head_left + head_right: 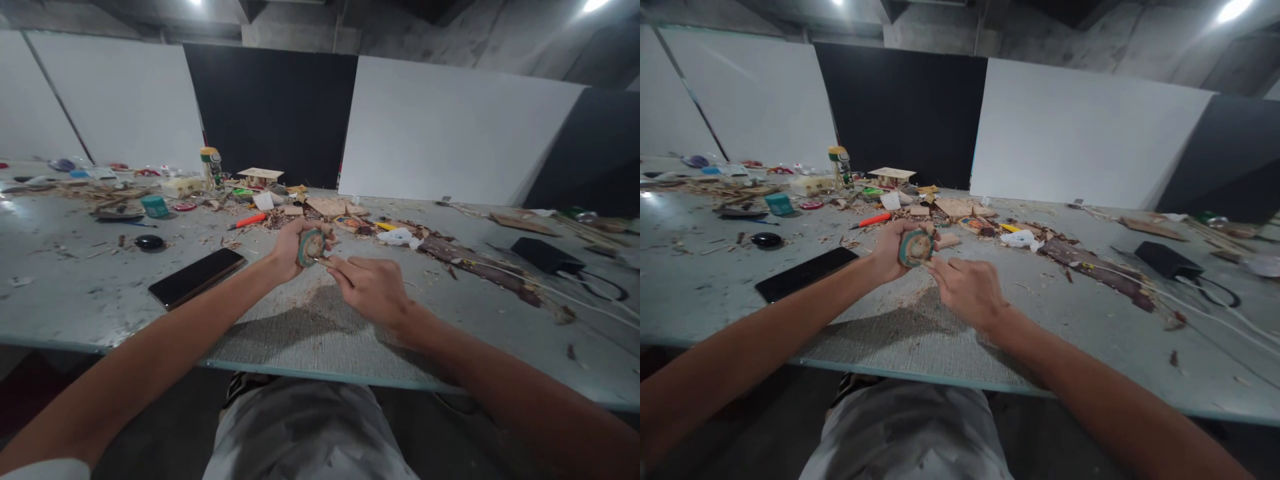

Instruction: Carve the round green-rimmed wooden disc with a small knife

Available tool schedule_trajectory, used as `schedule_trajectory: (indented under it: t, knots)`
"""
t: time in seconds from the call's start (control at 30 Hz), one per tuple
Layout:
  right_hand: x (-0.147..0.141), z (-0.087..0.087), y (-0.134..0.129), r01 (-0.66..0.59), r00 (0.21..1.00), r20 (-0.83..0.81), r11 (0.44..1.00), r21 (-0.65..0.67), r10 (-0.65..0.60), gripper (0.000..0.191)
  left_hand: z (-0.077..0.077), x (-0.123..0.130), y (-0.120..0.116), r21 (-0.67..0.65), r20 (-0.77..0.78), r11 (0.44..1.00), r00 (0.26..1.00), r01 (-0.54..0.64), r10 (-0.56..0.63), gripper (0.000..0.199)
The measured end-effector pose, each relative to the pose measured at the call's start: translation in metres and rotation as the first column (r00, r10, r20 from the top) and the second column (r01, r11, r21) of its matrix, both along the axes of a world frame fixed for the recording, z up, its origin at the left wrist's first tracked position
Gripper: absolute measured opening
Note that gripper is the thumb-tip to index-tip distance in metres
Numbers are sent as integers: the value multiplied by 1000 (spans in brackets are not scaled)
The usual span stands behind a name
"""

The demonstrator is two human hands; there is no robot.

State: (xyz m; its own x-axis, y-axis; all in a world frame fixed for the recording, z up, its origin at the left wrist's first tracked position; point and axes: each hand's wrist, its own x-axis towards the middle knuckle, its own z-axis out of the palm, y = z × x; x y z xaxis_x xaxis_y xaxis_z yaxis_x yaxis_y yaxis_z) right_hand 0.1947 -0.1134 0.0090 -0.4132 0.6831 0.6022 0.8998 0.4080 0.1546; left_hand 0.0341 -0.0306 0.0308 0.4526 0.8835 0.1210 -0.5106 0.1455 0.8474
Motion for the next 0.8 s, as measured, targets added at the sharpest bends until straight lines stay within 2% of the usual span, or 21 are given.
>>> schedule_trajectory:
  t: [0.13, 0.27, 0.43, 0.53, 0.7, 0.8]
  knots:
    - [5, 1, 1, -46, 999, -19, 999, 22, 46, 35, 0, -3, 5, -51, 23, 999, 1000, 0, 2, 22]
    - [4, 7, 0, -131, 978, -174, 989, -65, 118, 33, 1, -6, 7, -3, 37, 999, 999, 36, -36, 22]
    - [1, 14, 3, -139, 960, -266, 971, -193, 85, 30, 2, -5, 3, 90, 41, 995, 998, 47, -51, 24]
    - [0, 15, 6, -144, 959, -270, 968, -205, 86, 30, 1, -4, 3, 111, 38, 993, 998, 47, -51, 25]
    - [-2, 15, 6, -162, 949, -303, 959, -234, 86, 30, -3, -3, 6, 138, 49, 990, 999, -21, 14, 24]
    - [-4, 17, 5, -174, 945, -317, 950, -261, 86, 30, -3, -3, 7, 149, 60, 989, 998, -15, 6, 25]
